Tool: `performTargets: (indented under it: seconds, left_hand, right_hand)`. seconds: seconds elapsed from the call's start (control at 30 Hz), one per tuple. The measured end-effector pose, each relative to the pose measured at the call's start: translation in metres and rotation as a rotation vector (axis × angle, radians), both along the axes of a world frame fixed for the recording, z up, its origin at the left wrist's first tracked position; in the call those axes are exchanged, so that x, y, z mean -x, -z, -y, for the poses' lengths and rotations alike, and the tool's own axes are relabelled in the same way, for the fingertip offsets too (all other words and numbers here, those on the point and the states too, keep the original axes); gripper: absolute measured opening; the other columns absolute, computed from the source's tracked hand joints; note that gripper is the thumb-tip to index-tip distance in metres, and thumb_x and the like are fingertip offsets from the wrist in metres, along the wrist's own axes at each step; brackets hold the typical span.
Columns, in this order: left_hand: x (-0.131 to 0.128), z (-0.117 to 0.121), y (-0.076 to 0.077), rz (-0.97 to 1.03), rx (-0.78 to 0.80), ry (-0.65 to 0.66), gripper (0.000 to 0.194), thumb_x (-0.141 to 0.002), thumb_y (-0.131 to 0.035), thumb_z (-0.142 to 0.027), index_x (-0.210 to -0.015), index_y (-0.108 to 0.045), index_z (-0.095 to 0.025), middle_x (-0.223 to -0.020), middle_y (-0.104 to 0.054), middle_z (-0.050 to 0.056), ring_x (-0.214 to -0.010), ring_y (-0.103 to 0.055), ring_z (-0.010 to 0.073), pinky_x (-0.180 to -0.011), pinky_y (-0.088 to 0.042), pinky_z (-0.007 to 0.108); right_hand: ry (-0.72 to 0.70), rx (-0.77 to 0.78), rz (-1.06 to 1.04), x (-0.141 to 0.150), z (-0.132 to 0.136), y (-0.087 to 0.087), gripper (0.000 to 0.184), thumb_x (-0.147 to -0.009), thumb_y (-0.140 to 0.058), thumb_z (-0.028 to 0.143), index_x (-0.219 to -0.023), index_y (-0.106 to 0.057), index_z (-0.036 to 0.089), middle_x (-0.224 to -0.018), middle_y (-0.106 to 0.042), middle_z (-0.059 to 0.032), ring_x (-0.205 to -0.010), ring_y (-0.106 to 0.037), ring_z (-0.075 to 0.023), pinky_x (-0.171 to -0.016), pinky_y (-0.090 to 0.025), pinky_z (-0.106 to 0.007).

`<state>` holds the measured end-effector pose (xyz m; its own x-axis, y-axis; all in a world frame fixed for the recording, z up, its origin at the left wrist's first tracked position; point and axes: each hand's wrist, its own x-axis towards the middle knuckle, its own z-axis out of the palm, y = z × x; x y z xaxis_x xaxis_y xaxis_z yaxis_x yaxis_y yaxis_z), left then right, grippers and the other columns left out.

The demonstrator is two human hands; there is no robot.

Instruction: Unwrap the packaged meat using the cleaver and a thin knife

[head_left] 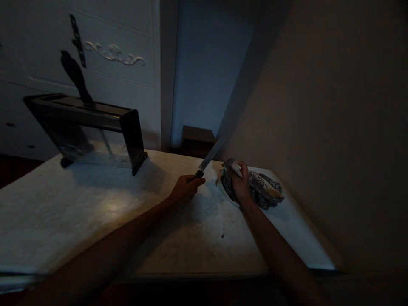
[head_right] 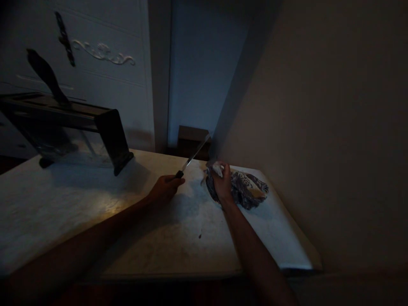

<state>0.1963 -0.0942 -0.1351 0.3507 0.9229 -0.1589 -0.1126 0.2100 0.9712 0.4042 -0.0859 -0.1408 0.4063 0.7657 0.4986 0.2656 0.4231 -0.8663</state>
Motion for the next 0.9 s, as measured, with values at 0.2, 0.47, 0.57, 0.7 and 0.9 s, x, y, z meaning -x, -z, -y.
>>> performTargets:
  seconds: [0.2, 0.47, 0.57, 0.7, 0.9]
  left_hand:
    - [0.009, -0.001, -0.009, 0.496, 0.439, 0.390, 0.033, -0.082, -0.052, -0.038, -0.057, -0.039, -0.021, -0.035, -0.023, -0.010, -0.025, -0.015, 0.0060, -0.024, -0.019, 0.017]
    - [0.015, -0.005, -0.002, 0.575, 0.618, 0.611, 0.035, -0.084, -0.052, -0.023, -0.054, -0.035, -0.021, -0.035, -0.018, -0.011, -0.026, -0.007, 0.0056, -0.022, -0.021, 0.015]
    - [0.014, -0.005, -0.001, 0.554, 0.636, 0.654, 0.037, -0.083, -0.051, -0.022, -0.052, -0.032, -0.021, -0.035, -0.017, -0.010, -0.026, -0.006, 0.0056, -0.021, -0.021, 0.016]
    - [0.015, -0.005, 0.001, 0.502, 0.631, 0.686, 0.035, -0.083, -0.051, -0.021, -0.052, -0.034, -0.021, -0.033, -0.020, -0.010, -0.025, -0.008, 0.0060, -0.021, -0.020, 0.015]
    - [0.016, -0.006, 0.002, 0.465, 0.666, 0.706, 0.043, -0.081, -0.052, -0.021, -0.045, -0.027, -0.021, -0.031, -0.020, -0.008, -0.024, -0.011, 0.0060, -0.022, -0.022, 0.015]
  right_hand:
    - [0.008, -0.064, 0.126, 0.014, 0.008, 0.002, 0.029, -0.073, -0.072, 0.034, -0.097, -0.061, 0.022, -0.094, -0.068, -0.0019, -0.088, -0.063, -0.0194, -0.081, -0.050, -0.034]
    - [0.136, -0.218, 0.336, 0.011, 0.015, -0.006, 0.022, -0.079, -0.067, 0.031, -0.099, -0.069, 0.022, -0.097, -0.065, -0.0045, -0.093, -0.061, -0.0221, -0.085, -0.048, -0.038]
    - [0.175, -0.253, 0.418, 0.013, 0.021, -0.012, 0.024, -0.082, -0.065, 0.031, -0.105, -0.070, 0.025, -0.099, -0.065, -0.0055, -0.096, -0.061, -0.0229, -0.086, -0.050, -0.039]
    - [0.100, -0.256, 0.554, 0.024, 0.031, -0.013, 0.025, -0.087, -0.063, 0.031, -0.111, -0.067, 0.027, -0.104, -0.068, -0.0059, -0.098, -0.063, -0.0229, -0.088, -0.051, -0.039]
    - [-0.115, -0.336, 0.680, 0.041, 0.034, -0.007, 0.027, -0.092, -0.058, 0.024, -0.116, -0.067, 0.031, -0.111, -0.067, -0.0062, -0.104, -0.062, -0.0224, -0.091, -0.052, -0.040]
